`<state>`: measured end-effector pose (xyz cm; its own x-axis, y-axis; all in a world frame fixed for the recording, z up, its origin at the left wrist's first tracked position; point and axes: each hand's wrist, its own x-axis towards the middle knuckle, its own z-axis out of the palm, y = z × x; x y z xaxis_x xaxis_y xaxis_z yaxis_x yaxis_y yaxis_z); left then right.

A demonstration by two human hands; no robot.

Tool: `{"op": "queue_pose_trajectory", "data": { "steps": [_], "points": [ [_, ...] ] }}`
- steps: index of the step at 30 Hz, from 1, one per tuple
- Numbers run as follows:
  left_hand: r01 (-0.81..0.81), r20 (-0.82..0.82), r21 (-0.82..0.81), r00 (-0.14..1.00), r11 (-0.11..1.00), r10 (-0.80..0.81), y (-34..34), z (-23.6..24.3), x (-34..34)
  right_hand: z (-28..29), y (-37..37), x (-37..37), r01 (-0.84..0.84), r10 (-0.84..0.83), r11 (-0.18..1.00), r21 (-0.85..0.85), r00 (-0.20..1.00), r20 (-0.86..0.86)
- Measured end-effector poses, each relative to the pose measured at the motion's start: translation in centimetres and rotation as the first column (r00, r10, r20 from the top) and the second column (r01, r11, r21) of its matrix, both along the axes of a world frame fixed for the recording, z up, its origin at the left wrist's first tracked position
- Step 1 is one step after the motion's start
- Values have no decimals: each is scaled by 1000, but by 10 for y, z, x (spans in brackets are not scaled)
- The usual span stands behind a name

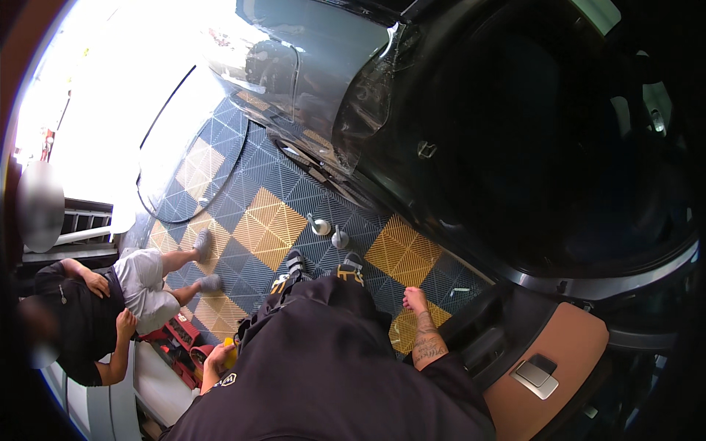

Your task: The person applies a transparent protective film to the rear bumper of a black car. They spray a liquid solution onto the surface, position the film, and use a yellow squeegee to smooth it out and remove bubbles. The person repeatedly sprays and squeegees different sections of the bumper, including around the wheel arch and taillight area.

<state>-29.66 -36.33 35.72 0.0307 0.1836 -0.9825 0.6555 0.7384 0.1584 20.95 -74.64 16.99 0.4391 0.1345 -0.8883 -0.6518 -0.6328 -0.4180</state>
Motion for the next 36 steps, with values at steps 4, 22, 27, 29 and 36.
{"op": "queue_pose_trajectory", "data": {
  "steps": [4,22,27,29,36],
  "points": [
    [-18,15,-16,1000,1000,18,2,-7,0,-6,-4,-4,40,-39,999,34,999,-36],
    [122,-12,46,993,992,-121,12,-3,18,6,6,27,-81,81,997,-7,997,-5],
    [119,9,55,993,991,-120,14,-11,22,20,7,35,-86,86,996,-11,996,-13],
    [76,18,35,997,996,-77,15,-16,20,24,8,37,-100,99,995,-29,995,-16],
    [38,43,4,998,999,-38,17,-18,22,40,18,38,-153,153,985,-79,988,-11]
  ]
}}
